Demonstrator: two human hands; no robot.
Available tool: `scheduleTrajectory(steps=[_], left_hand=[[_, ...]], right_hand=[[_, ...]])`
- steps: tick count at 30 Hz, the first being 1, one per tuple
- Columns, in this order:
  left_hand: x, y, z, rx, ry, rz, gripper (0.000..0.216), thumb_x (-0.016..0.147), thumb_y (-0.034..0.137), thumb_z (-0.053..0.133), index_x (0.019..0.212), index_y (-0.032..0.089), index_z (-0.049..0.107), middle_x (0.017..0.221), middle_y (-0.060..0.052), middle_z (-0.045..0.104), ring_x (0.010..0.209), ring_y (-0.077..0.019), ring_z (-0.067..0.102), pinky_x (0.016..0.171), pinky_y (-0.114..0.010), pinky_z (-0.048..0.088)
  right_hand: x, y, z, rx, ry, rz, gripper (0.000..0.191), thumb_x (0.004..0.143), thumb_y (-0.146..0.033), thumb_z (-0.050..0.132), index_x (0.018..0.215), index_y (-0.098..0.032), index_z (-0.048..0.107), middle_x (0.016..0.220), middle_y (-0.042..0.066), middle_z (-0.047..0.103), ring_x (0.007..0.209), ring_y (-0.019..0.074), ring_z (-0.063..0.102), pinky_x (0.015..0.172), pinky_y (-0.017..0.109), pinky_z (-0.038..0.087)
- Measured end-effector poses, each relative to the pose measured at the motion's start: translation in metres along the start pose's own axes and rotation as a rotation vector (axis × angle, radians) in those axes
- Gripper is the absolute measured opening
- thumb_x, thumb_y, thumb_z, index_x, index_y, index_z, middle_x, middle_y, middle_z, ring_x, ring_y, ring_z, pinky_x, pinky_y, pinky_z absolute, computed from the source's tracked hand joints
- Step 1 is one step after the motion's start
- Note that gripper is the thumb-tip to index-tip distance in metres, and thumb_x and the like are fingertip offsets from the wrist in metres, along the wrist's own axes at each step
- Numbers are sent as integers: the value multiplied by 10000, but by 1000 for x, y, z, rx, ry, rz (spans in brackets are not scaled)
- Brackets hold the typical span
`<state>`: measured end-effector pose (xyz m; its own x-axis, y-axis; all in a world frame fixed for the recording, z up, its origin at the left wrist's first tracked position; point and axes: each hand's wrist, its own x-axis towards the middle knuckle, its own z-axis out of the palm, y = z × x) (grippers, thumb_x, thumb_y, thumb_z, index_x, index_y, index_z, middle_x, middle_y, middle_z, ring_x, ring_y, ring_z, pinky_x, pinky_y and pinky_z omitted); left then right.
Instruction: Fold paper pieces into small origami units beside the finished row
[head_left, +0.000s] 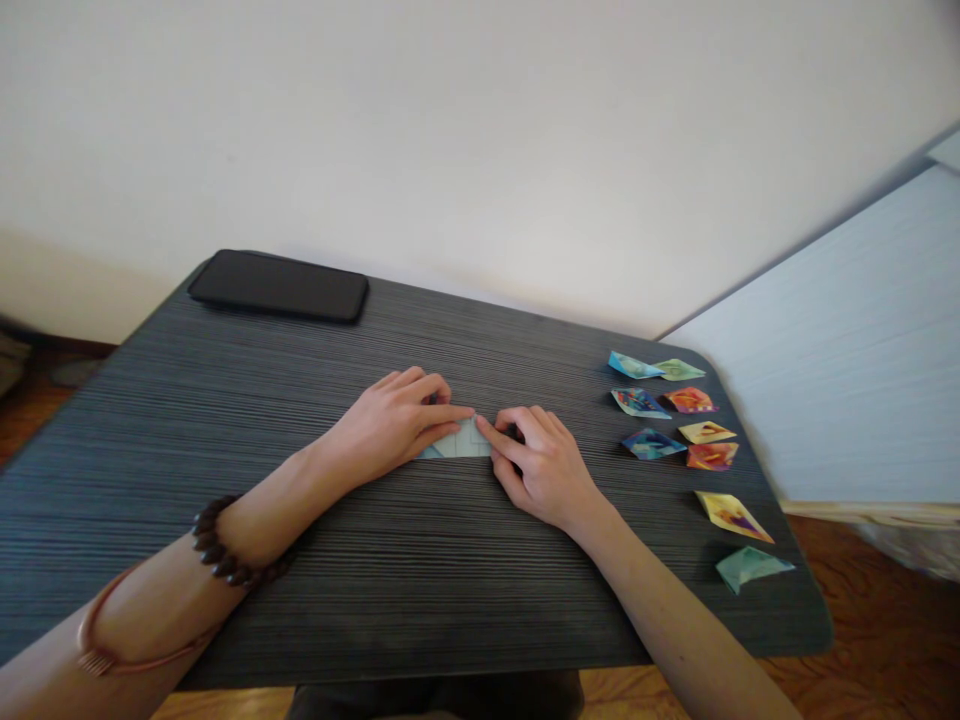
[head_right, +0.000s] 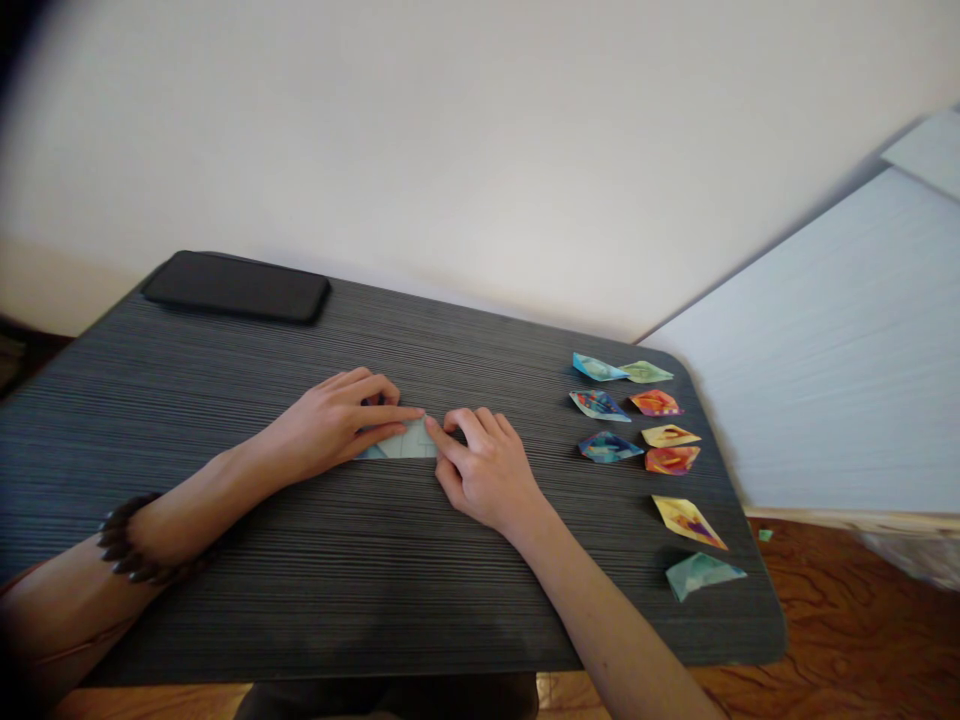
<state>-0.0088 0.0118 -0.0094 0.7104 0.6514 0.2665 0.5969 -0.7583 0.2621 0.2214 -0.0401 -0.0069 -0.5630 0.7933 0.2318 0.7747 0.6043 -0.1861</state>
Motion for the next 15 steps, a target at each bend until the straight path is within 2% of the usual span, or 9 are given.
scheduleTrajectory(steps=[15], left_hand=[[1, 6, -7, 158, -45, 55, 305, 953, 303, 417, 1207, 324, 584, 930, -33, 567, 824, -168, 507, 737, -303, 399]], right_hand=[[1, 1, 2, 56, 14, 1, 386, 887, -197, 455, 1254, -233, 570, 1025, 85, 561, 892, 203, 490, 774, 375, 467]])
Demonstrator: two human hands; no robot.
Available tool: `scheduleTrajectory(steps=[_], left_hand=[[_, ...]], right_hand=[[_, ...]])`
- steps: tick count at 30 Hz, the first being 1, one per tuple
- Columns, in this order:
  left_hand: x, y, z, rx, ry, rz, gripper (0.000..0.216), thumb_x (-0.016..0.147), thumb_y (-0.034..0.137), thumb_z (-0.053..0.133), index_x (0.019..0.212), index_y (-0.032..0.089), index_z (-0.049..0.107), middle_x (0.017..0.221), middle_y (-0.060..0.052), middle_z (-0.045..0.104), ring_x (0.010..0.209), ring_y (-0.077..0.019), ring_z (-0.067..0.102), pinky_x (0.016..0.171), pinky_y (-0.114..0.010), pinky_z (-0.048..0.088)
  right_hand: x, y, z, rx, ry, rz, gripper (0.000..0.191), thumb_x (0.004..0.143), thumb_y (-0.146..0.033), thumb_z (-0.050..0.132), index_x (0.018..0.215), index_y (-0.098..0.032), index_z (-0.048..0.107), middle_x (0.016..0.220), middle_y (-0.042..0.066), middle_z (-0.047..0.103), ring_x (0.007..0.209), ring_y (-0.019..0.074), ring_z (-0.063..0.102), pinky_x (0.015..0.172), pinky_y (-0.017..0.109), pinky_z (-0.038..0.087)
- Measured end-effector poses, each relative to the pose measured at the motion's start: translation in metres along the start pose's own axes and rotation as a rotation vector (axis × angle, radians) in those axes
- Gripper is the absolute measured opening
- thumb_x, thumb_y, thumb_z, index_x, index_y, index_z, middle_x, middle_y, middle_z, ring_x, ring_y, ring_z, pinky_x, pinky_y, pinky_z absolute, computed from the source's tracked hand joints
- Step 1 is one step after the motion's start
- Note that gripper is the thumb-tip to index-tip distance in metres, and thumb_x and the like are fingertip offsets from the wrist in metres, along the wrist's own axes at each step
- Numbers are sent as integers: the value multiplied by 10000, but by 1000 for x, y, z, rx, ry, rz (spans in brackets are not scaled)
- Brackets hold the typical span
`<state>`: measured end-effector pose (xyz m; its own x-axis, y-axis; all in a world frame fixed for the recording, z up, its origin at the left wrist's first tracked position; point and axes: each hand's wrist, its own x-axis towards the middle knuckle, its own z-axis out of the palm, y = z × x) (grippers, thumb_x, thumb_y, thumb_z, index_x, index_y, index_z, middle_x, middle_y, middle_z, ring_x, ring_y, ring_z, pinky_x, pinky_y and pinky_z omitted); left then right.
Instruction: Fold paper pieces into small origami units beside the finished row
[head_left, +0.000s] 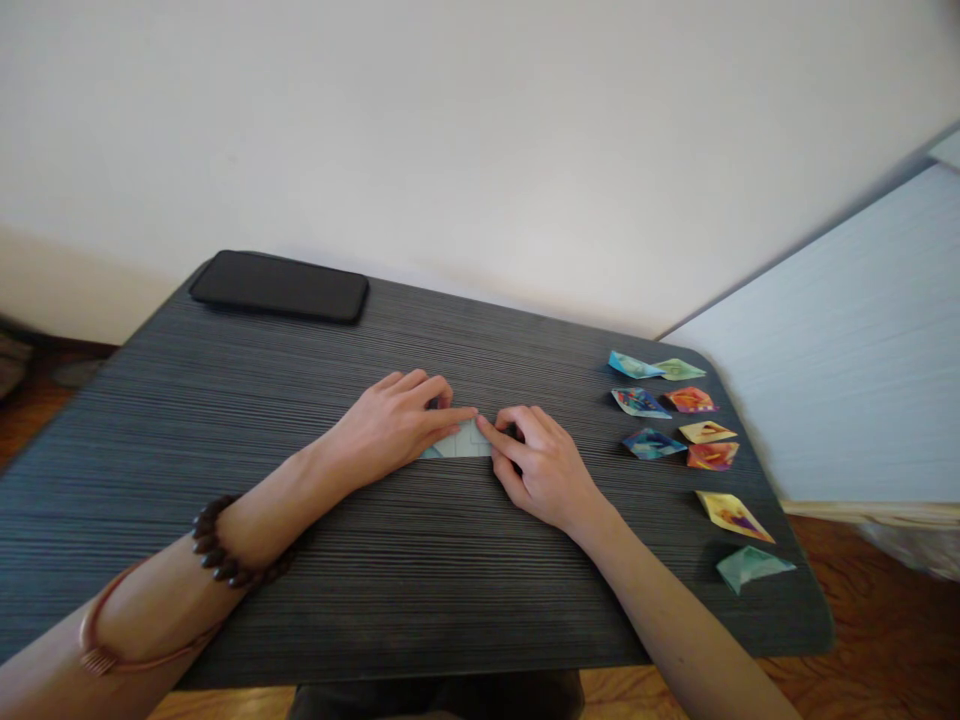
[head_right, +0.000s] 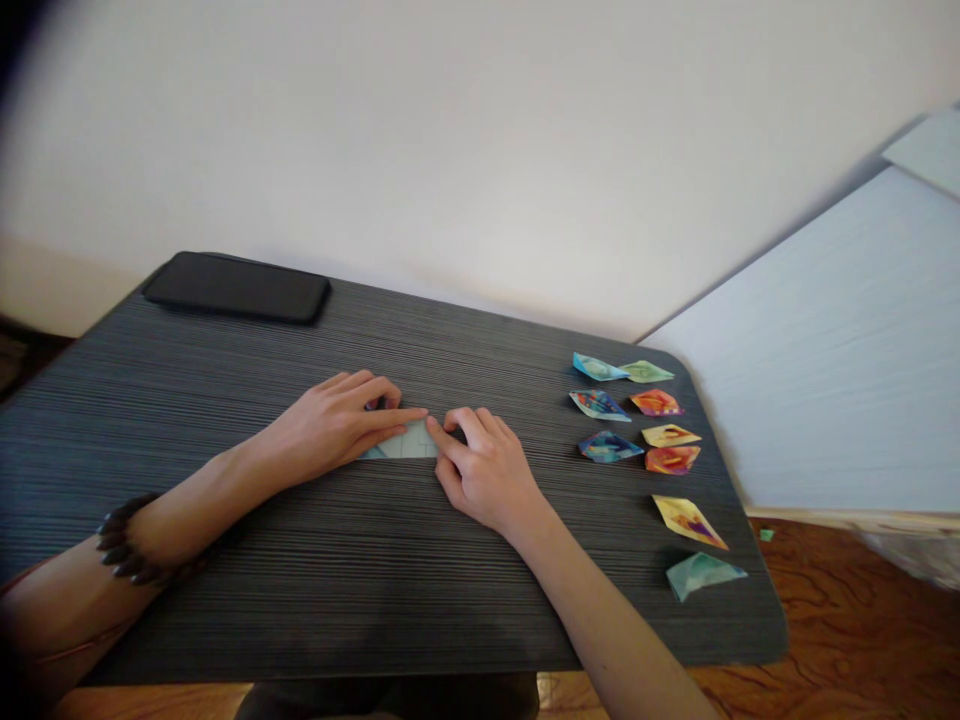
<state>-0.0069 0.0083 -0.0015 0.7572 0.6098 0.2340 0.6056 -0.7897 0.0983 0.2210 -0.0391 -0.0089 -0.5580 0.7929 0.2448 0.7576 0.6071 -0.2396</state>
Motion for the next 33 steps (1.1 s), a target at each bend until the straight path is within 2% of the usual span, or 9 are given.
scheduleTrajectory(steps=[6, 11, 16, 20, 24, 26, 29, 33], left_hand=[[-1, 2, 0, 27, -4, -39, 298, 953, 327, 413, 1182, 328, 605, 943, -29, 582, 823, -175, 514, 716, -308, 392], [-1, 2, -2, 55, -7, -26, 288, 938, 275, 454, 1171, 330, 614, 944, -30, 585, 834, -176, 516, 720, -303, 382], [0, 2, -2, -14, -18, -62, 288, 946, 348, 430, 1166, 336, 615, 932, -24, 580, 832, -170, 524, 739, -313, 381], [6, 11, 1, -62, 31, -145, 304, 933, 416, 428, 1025, 279, 683, 938, -33, 603, 890, -198, 520, 780, -345, 378], [10, 22, 4, -54, 79, -225, 270, 897, 425, 489, 903, 248, 694, 909, -28, 617, 884, -212, 521, 760, -354, 373], [11, 24, 5, -48, 79, -234, 242, 882, 424, 512, 901, 260, 689, 911, -21, 618, 881, -214, 521, 749, -355, 370], [11, 23, 5, -42, 62, -228, 238, 876, 434, 516, 916, 270, 684, 919, -18, 615, 886, -219, 519, 752, -360, 367], [10, 22, 5, -27, 42, -220, 261, 880, 456, 497, 925, 273, 678, 928, -21, 611, 897, -228, 516, 755, -368, 362]], right_hand=[[-1, 0, -2, -2, -7, 9, 365, 893, -197, 447, 1226, -205, 595, 1038, 91, 568, 889, 199, 493, 781, 368, 482], [-6, 3, -6, -17, 8, 2, 343, 884, -195, 457, 1180, -212, 628, 1040, 86, 590, 844, 190, 497, 735, 354, 496], [-6, 2, -8, -65, 16, -4, 327, 870, -189, 468, 1143, -185, 650, 1030, 81, 613, 827, 186, 505, 722, 340, 490], [-5, -1, -5, -63, 40, 18, 290, 874, -208, 479, 1090, -202, 673, 994, 59, 631, 813, 180, 514, 736, 340, 465], [1, 0, 0, 58, 109, 144, 210, 886, -260, 504, 938, -226, 705, 922, 38, 633, 805, 168, 536, 745, 333, 435], [7, 2, 3, 140, 152, 247, 169, 876, -272, 530, 859, -216, 689, 874, 33, 624, 826, 170, 550, 755, 329, 422], [18, 2, 6, 185, 145, 372, 122, 856, -270, 553, 782, -207, 627, 828, 17, 618, 824, 173, 551, 765, 331, 397], [26, -2, 7, 140, 117, 430, 97, 822, -308, 581, 806, -213, 593, 863, 15, 598, 855, 193, 529, 761, 336, 369]])
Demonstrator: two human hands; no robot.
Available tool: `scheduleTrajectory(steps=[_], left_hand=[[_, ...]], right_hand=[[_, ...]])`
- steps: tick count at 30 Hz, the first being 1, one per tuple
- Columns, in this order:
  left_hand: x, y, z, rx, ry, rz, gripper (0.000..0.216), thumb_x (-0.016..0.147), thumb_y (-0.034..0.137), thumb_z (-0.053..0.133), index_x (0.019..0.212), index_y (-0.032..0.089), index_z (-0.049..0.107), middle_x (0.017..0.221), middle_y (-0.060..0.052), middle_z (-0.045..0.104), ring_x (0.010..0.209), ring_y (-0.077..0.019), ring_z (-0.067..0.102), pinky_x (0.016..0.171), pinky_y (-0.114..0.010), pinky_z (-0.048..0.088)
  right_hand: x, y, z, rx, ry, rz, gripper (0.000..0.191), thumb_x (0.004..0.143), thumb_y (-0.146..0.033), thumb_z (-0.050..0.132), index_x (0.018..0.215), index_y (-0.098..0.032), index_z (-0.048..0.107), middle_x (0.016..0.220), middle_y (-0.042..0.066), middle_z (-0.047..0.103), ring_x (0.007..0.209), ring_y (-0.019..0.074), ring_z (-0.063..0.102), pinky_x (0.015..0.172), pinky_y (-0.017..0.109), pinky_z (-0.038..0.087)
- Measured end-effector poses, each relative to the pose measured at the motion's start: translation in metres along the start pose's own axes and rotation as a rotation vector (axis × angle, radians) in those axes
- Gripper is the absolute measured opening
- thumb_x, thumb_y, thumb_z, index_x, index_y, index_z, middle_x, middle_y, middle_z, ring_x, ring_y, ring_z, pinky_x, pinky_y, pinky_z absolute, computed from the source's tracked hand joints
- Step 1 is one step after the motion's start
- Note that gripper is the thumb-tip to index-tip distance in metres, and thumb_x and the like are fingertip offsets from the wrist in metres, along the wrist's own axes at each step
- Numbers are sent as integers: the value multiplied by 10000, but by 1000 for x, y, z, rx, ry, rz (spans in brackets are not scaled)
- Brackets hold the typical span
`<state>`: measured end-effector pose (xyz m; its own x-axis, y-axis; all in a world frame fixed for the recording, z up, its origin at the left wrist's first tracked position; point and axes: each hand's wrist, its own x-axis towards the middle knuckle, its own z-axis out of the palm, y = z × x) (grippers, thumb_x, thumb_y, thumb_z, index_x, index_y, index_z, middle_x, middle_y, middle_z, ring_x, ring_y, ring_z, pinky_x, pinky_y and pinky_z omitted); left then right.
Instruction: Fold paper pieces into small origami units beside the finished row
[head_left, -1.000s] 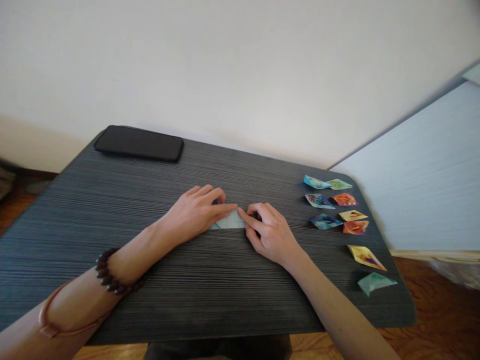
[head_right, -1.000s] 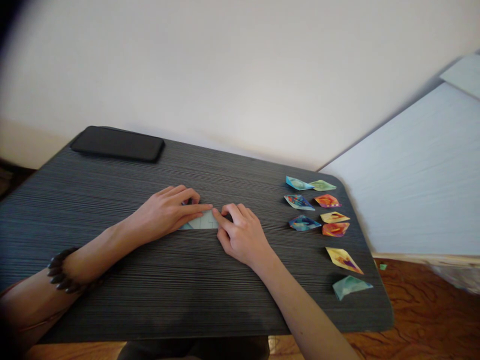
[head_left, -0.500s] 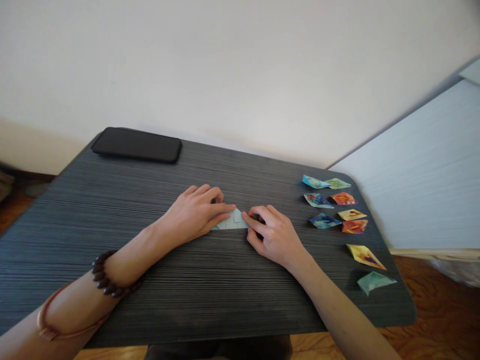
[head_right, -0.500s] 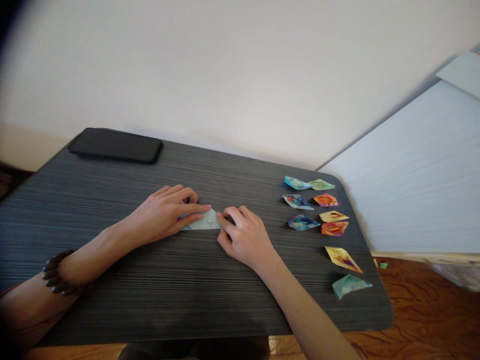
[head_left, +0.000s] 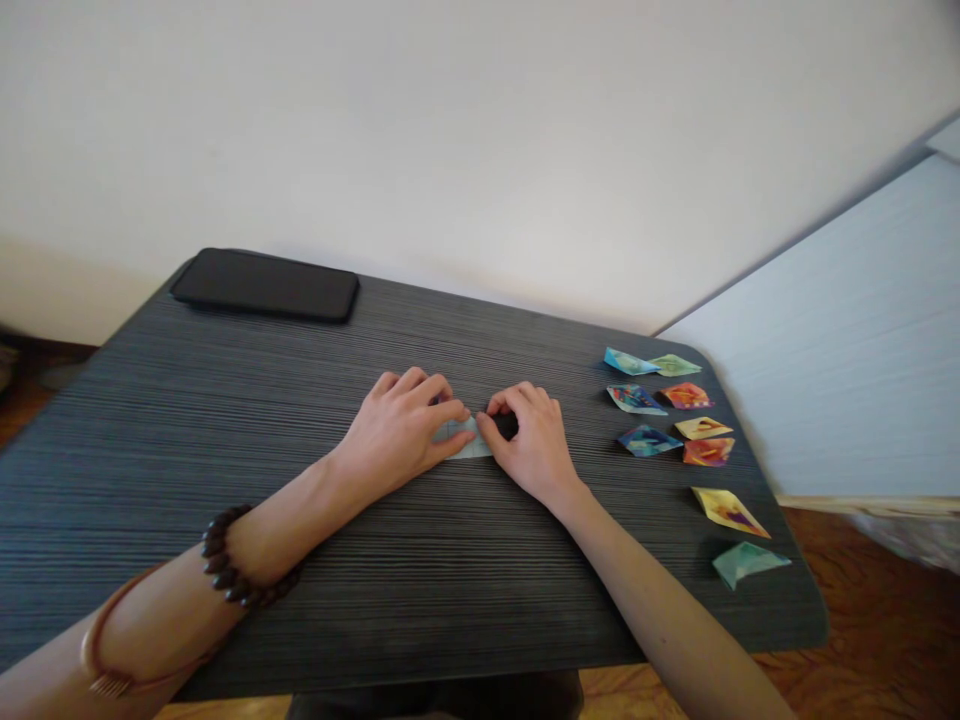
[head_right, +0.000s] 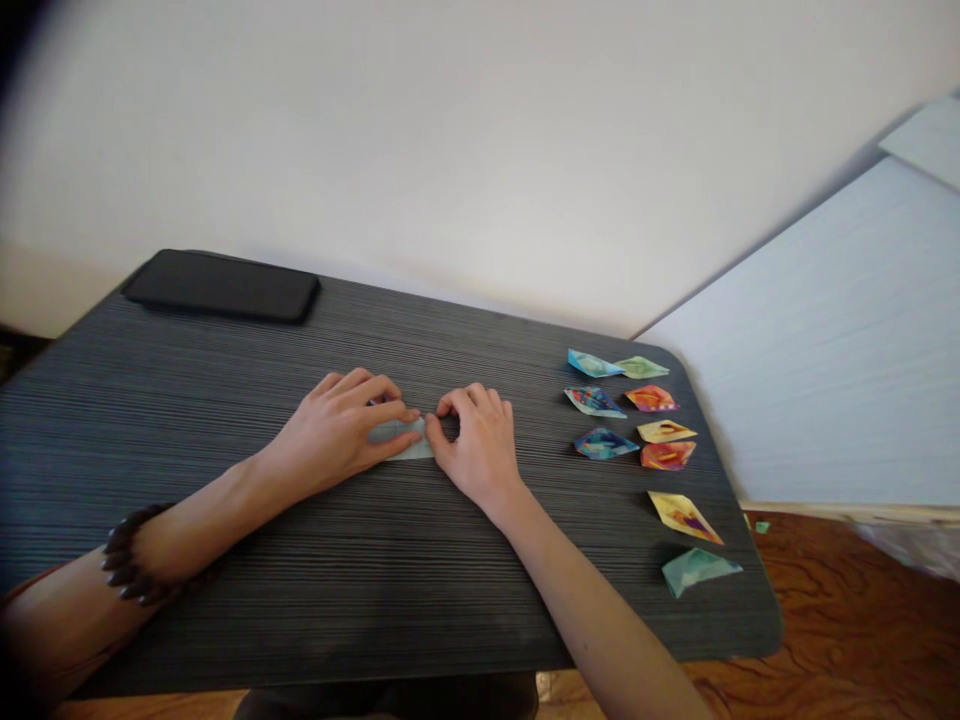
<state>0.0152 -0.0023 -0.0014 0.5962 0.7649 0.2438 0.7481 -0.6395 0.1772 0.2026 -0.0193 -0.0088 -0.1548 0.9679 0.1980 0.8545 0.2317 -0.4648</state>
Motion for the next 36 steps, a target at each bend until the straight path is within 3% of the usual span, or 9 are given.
scheduleTrajectory(steps=[19, 36], left_hand=[[-2, 0, 2, 10, 19, 7, 270, 889, 453, 490, 940, 268, 680, 939, -27, 612, 890, -224, 512, 747, -369, 347], [-4, -1, 1, -9, 67, 17, 260, 879, 439, 517, 946, 260, 694, 925, -40, 620, 878, -217, 516, 744, -361, 353]], right_hand=[[-9, 2, -18, 9, -202, -34, 259, 818, -155, 468, 1039, -272, 539, 1001, 41, 500, 1002, 204, 475, 879, 385, 352], [-11, 11, -22, 53, -248, -50, 331, 780, -127, 453, 1089, -245, 449, 1055, 47, 508, 1007, 204, 489, 908, 405, 362]])
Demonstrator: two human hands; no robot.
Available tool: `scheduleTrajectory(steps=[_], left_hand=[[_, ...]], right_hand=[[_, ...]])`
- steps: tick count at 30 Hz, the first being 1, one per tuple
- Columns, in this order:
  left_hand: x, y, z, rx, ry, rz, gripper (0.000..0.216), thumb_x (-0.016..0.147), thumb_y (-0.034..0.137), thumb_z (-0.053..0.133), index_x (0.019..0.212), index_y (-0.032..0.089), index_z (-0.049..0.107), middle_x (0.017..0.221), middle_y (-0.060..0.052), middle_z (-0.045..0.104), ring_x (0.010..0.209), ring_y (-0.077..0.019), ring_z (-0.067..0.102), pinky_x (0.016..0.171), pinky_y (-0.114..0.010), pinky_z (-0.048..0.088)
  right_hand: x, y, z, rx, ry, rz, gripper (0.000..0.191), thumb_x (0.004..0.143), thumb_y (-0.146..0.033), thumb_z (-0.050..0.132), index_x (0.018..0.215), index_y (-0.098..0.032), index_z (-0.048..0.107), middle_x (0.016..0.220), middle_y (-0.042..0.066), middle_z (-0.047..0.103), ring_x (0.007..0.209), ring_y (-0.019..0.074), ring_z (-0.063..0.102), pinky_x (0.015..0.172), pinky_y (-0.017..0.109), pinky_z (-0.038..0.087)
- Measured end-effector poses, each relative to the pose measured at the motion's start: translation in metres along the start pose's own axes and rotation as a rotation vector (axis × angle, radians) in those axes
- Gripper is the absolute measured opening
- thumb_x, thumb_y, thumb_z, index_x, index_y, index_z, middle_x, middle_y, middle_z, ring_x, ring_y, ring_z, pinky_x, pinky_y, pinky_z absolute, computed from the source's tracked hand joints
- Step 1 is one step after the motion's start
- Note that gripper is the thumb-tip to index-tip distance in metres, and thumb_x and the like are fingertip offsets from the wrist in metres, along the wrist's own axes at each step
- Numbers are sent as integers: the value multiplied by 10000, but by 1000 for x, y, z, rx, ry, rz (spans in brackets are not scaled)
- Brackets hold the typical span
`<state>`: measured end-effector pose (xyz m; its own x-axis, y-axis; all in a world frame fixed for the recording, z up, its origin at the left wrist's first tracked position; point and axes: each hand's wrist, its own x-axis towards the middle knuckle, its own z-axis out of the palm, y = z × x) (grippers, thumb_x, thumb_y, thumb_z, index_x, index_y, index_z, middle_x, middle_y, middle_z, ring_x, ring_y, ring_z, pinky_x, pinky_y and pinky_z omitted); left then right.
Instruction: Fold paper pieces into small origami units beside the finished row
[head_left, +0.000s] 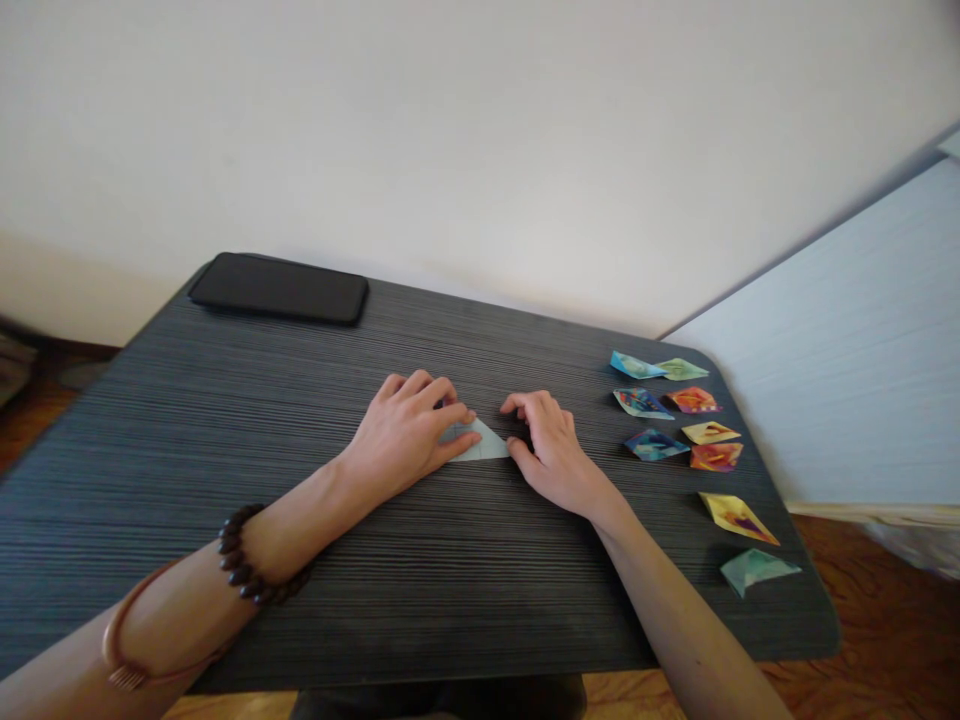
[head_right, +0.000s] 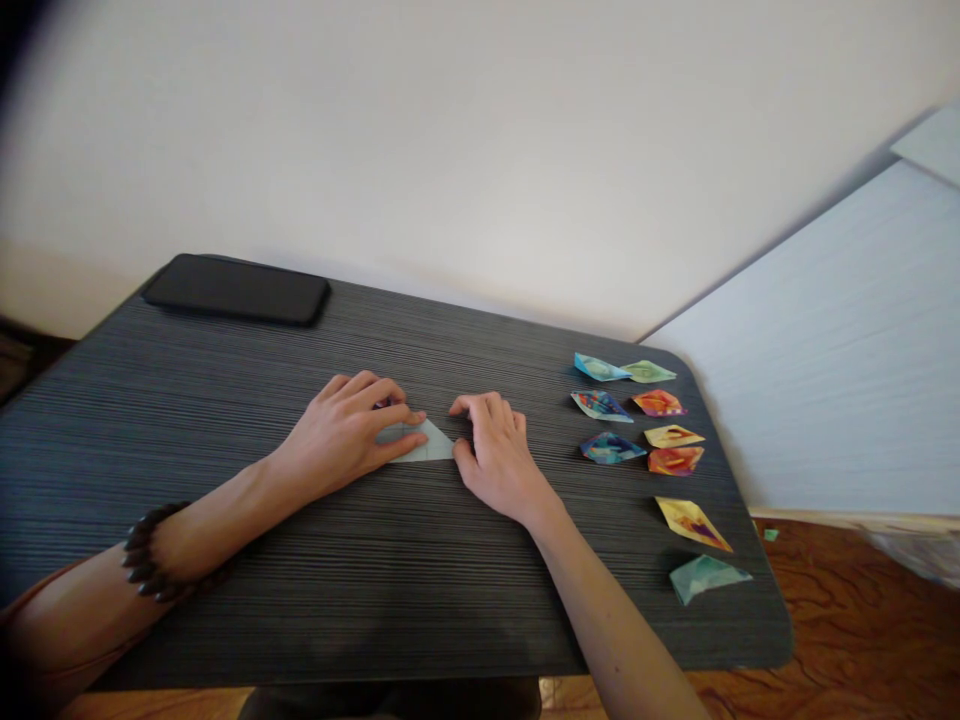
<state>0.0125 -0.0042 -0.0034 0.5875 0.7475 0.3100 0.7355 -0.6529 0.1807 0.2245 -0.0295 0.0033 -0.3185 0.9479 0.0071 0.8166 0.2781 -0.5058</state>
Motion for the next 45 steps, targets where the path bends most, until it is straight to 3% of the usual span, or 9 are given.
scheduleTrajectory(steps=[10, 14, 18, 22, 27, 30, 35, 41, 45], left_hand=[[-1, -2, 0, -9, 23, 11, 255, 910, 348, 479, 999, 246, 695, 854, -44, 640, 830, -204, 531, 726, -349, 381], [-1, -6, 1, -52, 12, -11, 267, 914, 273, 456, 1020, 197, 689, 768, -36, 653, 775, -192, 542, 717, -337, 407], [-1, -12, 0, -122, 9, -64, 215, 880, 242, 506, 956, 193, 701, 746, -23, 655, 767, -183, 537, 736, -326, 433], [0, -18, -2, -171, 4, -98, 196, 856, 283, 543, 915, 197, 709, 785, -33, 657, 819, -193, 540, 752, -328, 460], [1, -27, -2, -217, -30, 66, 234, 880, 302, 520, 1031, 249, 691, 1180, -29, 637, 1150, -238, 493, 959, -423, 409], [1, -30, -2, -233, -62, 161, 292, 898, 276, 496, 1151, 249, 638, 1251, -20, 613, 1285, -240, 406, 1013, -437, 381], [1, -30, -3, -201, -49, 208, 289, 900, 312, 502, 1148, 250, 638, 1181, -24, 656, 1198, -219, 517, 998, -412, 413], [0, -26, -2, -127, -20, 216, 277, 911, 320, 489, 1106, 217, 657, 1210, -34, 640, 1233, -247, 482, 994, -426, 431], [0, -24, -2, -131, -12, 263, 278, 914, 248, 475, 1131, 196, 640, 1203, -45, 642, 1207, -229, 510, 990, -408, 444]], right_hand=[[-2, 3, 3, 58, 90, -73, 221, 830, -116, 437, 986, -229, 545, 984, 35, 548, 960, 187, 516, 876, 372, 378], [-6, -6, 7, -50, 137, -149, 188, 893, -289, 494, 1019, -235, 622, 1022, 60, 547, 982, 205, 500, 873, 374, 380], [-8, -18, 13, -137, 131, -252, 391, 851, -505, 545, 1122, -234, 624, 1111, 78, 565, 1039, 233, 483, 901, 400, 367], [-6, -19, 12, -163, 74, -282, 420, 852, -536, 525, 1156, -261, 615, 1185, 64, 586, 1074, 231, 493, 892, 395, 381], [-2, -7, 5, -171, 147, -220, 433, 835, -543, 547, 1109, -219, 632, 1232, 61, 594, 1132, 241, 493, 962, 414, 368], [-2, -2, 5, -148, 159, -235, 495, 789, -566, 591, 1134, -212, 617, 1257, 71, 580, 1149, 242, 491, 974, 416, 381], [-4, 3, 4, -180, 152, -324, 343, 829, -502, 574, 1060, -264, 663, 1293, 39, 555, 1179, 222, 472, 994, 412, 370], [-4, 2, 4, -197, 187, -353, 392, 777, -551, 611, 1041, -269, 681, 1298, 57, 543, 1178, 248, 451, 978, 440, 355], [-4, 1, 6, -199, 149, -391, 224, 865, -434, 568, 986, -285, 686, 1106, 12, 659, 1070, 197, 524, 931, 391, 369]])
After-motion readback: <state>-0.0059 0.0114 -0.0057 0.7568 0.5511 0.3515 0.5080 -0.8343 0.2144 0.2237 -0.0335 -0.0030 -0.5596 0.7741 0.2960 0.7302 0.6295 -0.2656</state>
